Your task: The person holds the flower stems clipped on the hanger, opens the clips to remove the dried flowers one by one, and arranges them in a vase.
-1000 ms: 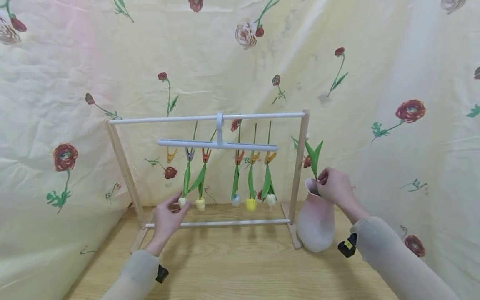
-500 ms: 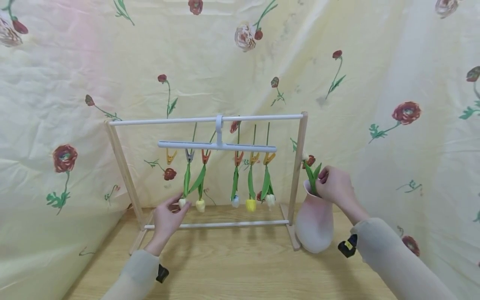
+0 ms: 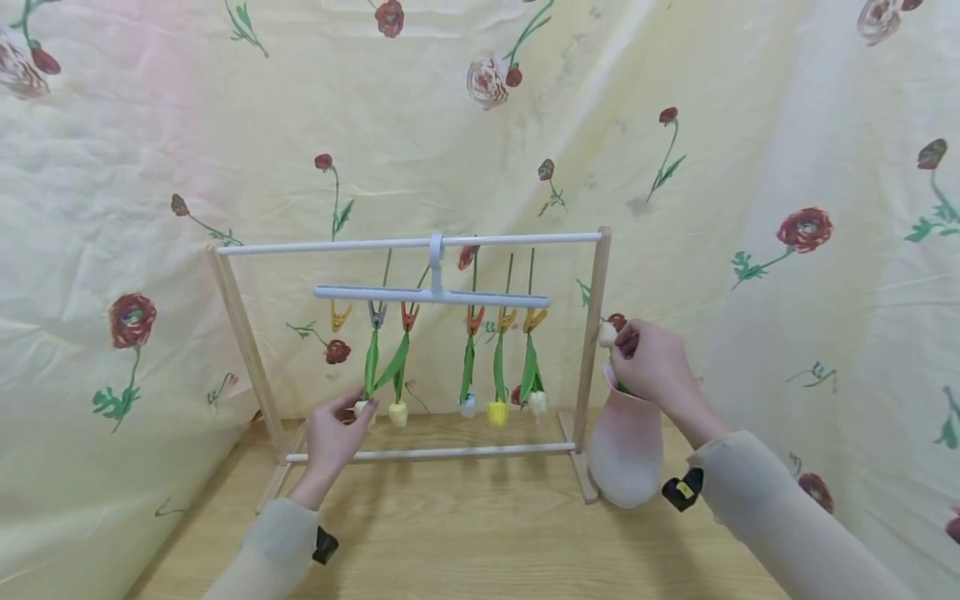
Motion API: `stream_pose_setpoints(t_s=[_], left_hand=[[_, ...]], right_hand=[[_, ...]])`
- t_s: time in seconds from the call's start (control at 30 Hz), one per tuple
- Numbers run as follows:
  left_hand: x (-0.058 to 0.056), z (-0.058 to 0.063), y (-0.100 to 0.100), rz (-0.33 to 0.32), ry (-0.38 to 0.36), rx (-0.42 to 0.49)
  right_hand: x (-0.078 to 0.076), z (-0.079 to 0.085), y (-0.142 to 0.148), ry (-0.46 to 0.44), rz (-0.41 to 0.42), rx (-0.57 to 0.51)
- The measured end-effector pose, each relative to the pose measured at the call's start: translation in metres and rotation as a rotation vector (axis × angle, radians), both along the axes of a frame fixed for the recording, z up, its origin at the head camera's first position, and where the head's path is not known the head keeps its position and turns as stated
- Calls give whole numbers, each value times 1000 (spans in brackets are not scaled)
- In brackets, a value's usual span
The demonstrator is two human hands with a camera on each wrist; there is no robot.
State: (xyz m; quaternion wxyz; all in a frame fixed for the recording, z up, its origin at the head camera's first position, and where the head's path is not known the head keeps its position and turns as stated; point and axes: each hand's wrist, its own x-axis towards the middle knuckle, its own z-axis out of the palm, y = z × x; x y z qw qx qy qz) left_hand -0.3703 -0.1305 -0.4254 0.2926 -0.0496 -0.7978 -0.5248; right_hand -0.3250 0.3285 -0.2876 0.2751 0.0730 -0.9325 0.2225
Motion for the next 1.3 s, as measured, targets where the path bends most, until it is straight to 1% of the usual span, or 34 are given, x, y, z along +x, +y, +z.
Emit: stream_pose_setpoints(t_s=[0.13, 0.23, 0.4, 0.57, 0.7, 0.8, 1.1, 1.3], left_hand=[[1, 2, 1, 14, -3, -7], [3, 5, 2, 21, -4, -2], [3, 8, 1, 22, -4, -8], [3, 9, 0, 17, -12, -4], [3, 9, -1, 19, -14, -6], [4, 8, -1, 18, -14, -7], [6, 4, -4, 22, -8, -10], [7, 2, -6, 20, -6, -31]], right_hand=[[2, 4, -10, 44, 36, 11], [2, 7, -18, 53, 62, 22], [2, 13, -34, 6, 120, 15], [3, 15, -51, -47, 141, 3], [1, 17, -64, -65, 170, -7], [-1, 19, -71, -61, 187, 1], [-7, 19, -88, -45, 219, -3], [-14, 12, -98, -26, 236, 14]])
